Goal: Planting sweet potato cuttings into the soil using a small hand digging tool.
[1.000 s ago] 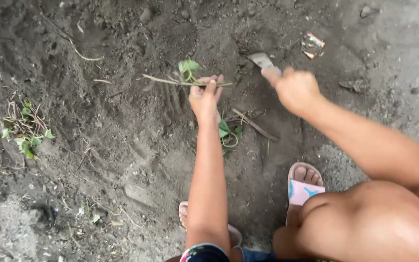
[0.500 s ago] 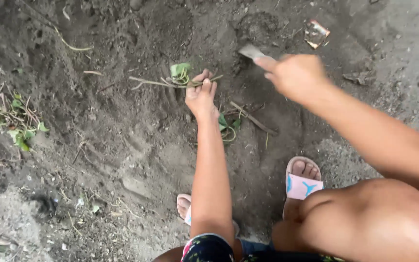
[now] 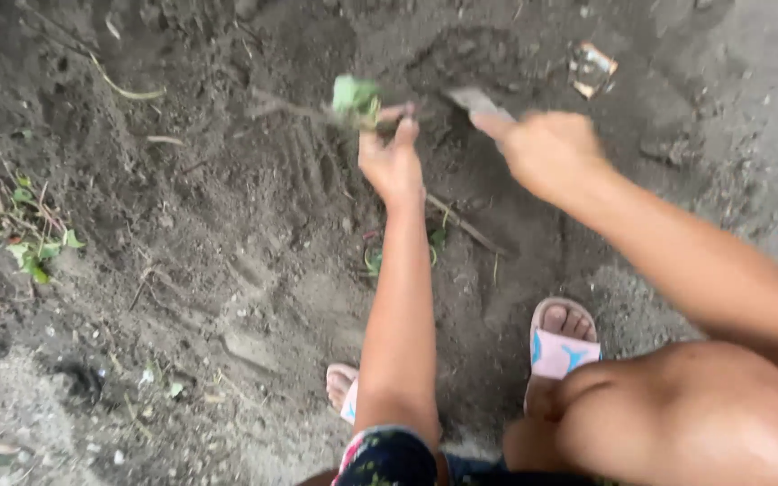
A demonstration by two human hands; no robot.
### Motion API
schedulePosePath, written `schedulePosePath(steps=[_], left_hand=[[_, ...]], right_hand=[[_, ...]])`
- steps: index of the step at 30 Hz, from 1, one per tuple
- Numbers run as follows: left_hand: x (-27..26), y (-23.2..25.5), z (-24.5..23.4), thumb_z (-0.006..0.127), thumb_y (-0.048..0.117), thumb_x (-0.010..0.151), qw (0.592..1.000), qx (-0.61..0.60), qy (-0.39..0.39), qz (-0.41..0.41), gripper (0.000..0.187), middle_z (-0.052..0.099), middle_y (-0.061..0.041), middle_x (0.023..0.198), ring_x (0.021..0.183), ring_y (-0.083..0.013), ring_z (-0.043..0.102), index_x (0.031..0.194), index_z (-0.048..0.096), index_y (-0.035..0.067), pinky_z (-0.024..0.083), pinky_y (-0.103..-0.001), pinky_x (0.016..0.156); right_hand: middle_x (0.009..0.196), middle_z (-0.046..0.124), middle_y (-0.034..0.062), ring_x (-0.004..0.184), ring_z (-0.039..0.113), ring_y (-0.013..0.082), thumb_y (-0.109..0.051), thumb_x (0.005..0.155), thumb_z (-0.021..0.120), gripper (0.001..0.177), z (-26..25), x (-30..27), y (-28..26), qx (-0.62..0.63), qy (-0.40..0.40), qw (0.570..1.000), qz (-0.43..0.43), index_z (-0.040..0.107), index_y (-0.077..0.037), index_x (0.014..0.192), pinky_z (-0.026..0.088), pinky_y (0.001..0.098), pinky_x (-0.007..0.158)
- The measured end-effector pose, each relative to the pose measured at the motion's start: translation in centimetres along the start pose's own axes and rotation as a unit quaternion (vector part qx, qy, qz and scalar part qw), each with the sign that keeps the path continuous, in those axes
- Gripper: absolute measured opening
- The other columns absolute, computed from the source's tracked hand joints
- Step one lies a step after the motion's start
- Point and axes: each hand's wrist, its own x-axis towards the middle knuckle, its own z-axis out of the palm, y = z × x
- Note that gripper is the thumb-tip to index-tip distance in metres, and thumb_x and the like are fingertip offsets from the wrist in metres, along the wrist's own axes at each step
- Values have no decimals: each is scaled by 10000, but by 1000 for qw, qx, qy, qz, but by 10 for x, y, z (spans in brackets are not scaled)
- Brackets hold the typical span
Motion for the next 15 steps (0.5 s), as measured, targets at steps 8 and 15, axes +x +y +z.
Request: schedulePosePath(steps=[8,15], left_hand=[[45,-82,46,657,190,884,995,76,-24,55,193,782,-111,956,939,-253,752,1041,723,99,564,-373,886],[54,-57,62,504,19,907,958,272,-79,41,176,682,-83,731,668,-211,568,895,666,88,492,-400,652]], right_hand=[[1254,703,66,1102,664,260,-345,1023,584,508,18,-1,36,297,92,947,83,506,-412,1520,490,422,926],[1352,645,-52,1319,536,44,-204,1015,625,479,-9,-25,30,528,94,834,125,547,-265,1484,276,256,1215]])
